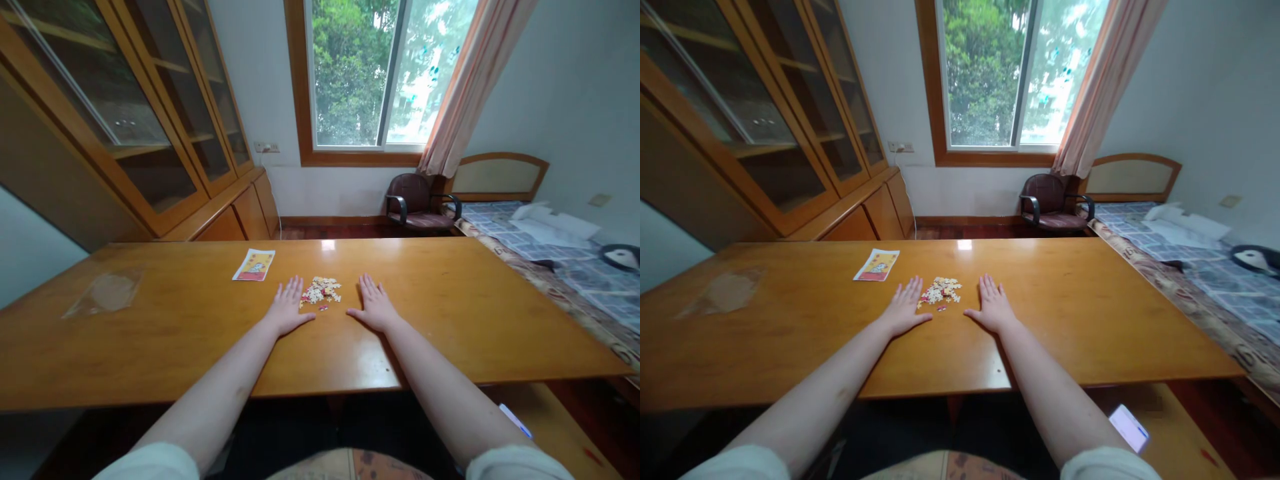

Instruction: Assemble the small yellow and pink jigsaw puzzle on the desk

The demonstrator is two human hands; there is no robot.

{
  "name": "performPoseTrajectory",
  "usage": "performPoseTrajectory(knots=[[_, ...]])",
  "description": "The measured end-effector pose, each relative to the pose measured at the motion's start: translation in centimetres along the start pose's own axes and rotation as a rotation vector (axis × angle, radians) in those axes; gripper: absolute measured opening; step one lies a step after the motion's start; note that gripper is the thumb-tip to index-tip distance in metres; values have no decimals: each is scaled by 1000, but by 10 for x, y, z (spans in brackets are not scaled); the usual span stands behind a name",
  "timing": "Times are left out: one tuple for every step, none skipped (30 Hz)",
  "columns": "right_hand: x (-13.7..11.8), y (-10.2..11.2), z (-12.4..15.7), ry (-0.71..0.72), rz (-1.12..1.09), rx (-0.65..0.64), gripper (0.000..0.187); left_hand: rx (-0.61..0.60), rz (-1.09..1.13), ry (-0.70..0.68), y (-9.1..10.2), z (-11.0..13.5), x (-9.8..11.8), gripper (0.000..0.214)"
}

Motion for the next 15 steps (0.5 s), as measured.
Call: performPoseTrajectory(knots=[[-1, 0, 0, -2, 13, -15, 107, -21, -5, 0, 2, 0, 1, 108], [-1, 1, -1, -2, 25, -31, 105, -36, -5, 2, 5, 0, 2, 108], [-2, 2, -1, -2, 35, -47, 104, -45, -4, 5, 6, 0, 2, 109], [-3, 2, -2, -1, 44, -63, 102, -50, 0, 7, 7, 0, 3, 109], [-3, 3, -2, -2, 50, -77, 100, -52, 5, 7, 8, 0, 3, 109], [-4, 4, -2, -4, 55, -88, 99, -51, 10, 6, 8, 1, 3, 108], [-4, 4, -3, -8, 60, -97, 99, -48, 15, 3, 8, 0, 3, 108], [-4, 4, -3, -12, 64, -103, 99, -45, 19, -1, 8, 0, 3, 107], [-4, 4, -3, -17, 69, -106, 99, -43, 23, -4, 7, 0, 2, 108], [-4, 4, -4, -20, 73, -107, 99, -44, 26, -6, 7, 0, 2, 108], [-4, 4, -4, -21, 77, -108, 100, -45, 29, -7, 6, 0, 2, 109], [-3, 4, -4, -21, 80, -107, 99, -48, 33, -7, 6, 0, 2, 109], [-3, 3, -4, -19, 84, -106, 99, -51, 37, -7, 6, -1, 2, 110], [-3, 3, -4, -17, 87, -103, 99, -52, 41, -5, 5, -1, 1, 110], [-2, 3, -4, -15, 90, -100, 99, -50, 45, -4, 5, -1, 1, 110]])
Point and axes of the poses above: each hand's wrist, its own z-axis away from the middle knuckle, its own y-axis out of the back of the hand, x = y × z, the point moved 1 cm from there along -z, towards the middle knuckle, and after that the axes turned 13 degrees about -z, right-handed, at the moved point
